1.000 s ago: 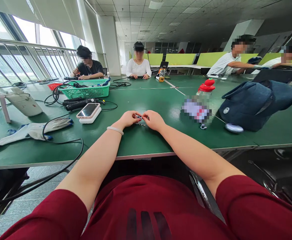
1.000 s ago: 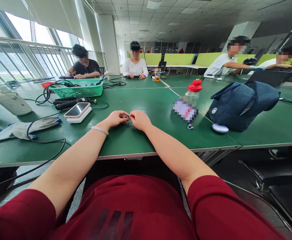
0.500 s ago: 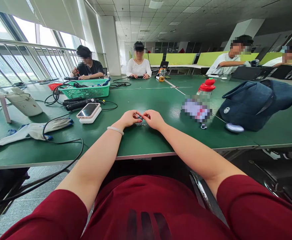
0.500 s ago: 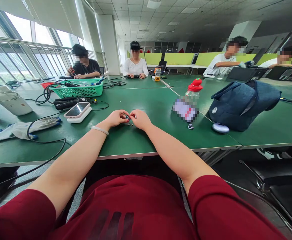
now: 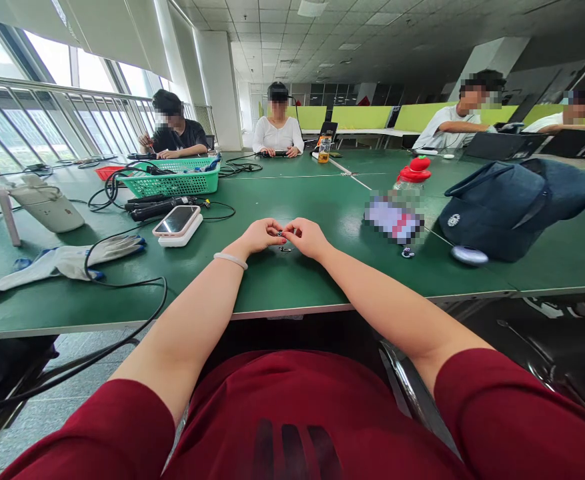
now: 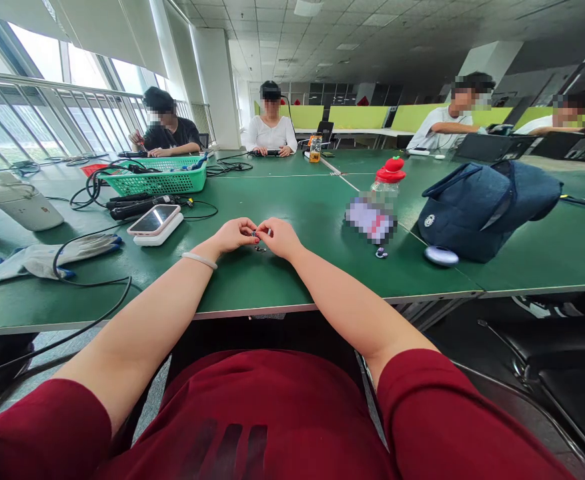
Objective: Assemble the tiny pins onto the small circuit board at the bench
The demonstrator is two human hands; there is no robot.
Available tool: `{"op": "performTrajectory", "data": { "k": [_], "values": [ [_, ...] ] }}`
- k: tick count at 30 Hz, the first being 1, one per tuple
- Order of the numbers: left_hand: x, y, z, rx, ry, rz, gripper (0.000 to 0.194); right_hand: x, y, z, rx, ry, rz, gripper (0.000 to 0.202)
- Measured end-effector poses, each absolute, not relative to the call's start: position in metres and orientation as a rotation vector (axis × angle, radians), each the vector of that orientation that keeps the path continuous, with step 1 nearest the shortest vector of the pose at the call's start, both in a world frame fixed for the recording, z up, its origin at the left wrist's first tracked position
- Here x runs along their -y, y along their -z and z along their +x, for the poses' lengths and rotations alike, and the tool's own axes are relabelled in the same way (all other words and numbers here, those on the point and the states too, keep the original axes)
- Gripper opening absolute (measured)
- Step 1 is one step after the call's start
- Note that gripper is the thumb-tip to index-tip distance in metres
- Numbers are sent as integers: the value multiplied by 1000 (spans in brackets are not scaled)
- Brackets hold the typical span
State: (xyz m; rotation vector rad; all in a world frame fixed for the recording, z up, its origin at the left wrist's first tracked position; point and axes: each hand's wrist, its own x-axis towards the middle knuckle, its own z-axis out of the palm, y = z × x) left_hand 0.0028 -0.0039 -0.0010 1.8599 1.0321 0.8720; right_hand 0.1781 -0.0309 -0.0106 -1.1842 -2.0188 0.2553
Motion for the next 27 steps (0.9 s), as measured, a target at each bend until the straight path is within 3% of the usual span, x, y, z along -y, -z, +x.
{"op": "performTrajectory", "data": {
  "k": [21, 27],
  "values": [
    [2, 1, 1, -1104, -847, 1871, 31, 26, 13, 180, 1959, -359, -1280, 7],
    [-2, 4, -2, -1242, -835, 1944, 31, 22, 20, 181, 2185, -243, -1330, 11]
  ]
}}
